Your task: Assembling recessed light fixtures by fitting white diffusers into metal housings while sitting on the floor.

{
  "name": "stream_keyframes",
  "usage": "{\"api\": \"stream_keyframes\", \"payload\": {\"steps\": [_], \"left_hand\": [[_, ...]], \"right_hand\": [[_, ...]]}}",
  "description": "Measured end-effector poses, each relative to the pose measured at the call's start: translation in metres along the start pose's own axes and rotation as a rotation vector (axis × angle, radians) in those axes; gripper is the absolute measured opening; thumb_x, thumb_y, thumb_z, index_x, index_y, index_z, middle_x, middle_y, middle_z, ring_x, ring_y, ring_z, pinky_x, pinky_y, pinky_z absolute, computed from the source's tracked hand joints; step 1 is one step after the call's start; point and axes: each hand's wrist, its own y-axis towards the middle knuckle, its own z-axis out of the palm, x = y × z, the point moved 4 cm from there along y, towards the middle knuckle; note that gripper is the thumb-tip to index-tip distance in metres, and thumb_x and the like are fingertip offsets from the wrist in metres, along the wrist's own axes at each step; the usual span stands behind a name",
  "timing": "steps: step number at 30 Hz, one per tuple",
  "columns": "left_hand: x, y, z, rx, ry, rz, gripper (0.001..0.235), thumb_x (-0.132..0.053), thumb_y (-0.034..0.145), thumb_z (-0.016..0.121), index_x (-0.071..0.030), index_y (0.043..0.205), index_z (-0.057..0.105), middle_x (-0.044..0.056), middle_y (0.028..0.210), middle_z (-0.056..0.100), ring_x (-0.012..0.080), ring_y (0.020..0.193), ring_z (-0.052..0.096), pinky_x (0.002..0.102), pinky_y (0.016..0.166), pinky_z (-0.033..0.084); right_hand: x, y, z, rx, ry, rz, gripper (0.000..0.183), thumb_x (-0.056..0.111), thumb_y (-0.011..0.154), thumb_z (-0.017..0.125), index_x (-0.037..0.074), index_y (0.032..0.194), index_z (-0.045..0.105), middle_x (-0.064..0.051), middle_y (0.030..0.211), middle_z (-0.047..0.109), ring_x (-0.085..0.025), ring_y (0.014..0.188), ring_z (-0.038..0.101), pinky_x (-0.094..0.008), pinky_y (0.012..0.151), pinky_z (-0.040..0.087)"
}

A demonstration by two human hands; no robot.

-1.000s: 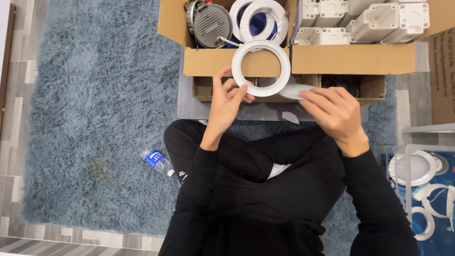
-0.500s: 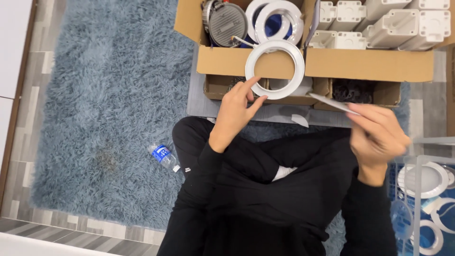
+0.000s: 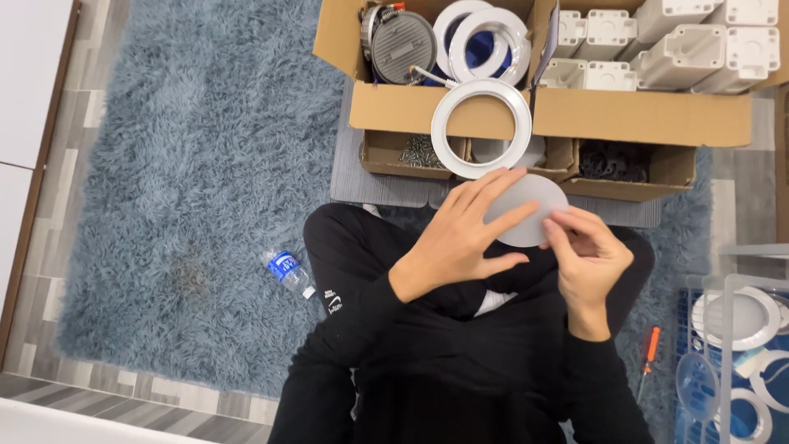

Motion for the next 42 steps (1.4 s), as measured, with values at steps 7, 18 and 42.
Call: {"api": "stream_keyframes", "payload": {"steps": [7,18,42], "left_hand": [[0.014,-0.002,0.011,0.087,-0.007,0.017,0.093,-0.035,0.074,0.101,-0.022,0.156,0.059,0.019,0.169,0.047,0.0411,0.154,0.054,0.048,0.112,0.055],[0.099,0.035,0.007,-0.043,0.124,-0.085,0.085,-0.064,0.077,0.101,-0.019,0.14,0.066,0.015,0.156,0.052,0.0387,0.141,0.057,0.05,0.109,0.053],[0.103,0.038,0.019,0.0,0.108,-0.255,0.062,-0.046,0.092,0.093,-0.009,0.136,0.071,0.019,0.168,0.04,0.0388,0.152,0.048,0.051,0.122,0.045]], "right_hand": [[-0.023,-0.014,0.0,0.017,0.032,0.031,0.024,-0.013,0.099,0.079,-0.015,0.123,0.072,-0.032,0.124,0.072,-0.028,0.104,0.076,-0.04,0.076,0.065],[-0.008,-0.013,0.014,0.104,0.123,0.07,0.024,0.003,0.115,0.055,-0.015,0.126,0.067,-0.036,0.124,0.07,-0.04,0.096,0.078,-0.041,0.067,0.065],[-0.021,-0.03,0.004,0.163,0.176,0.336,0.024,0.013,0.119,0.05,-0.004,0.122,0.067,-0.02,0.132,0.071,-0.025,0.105,0.073,-0.032,0.086,0.062]]}}
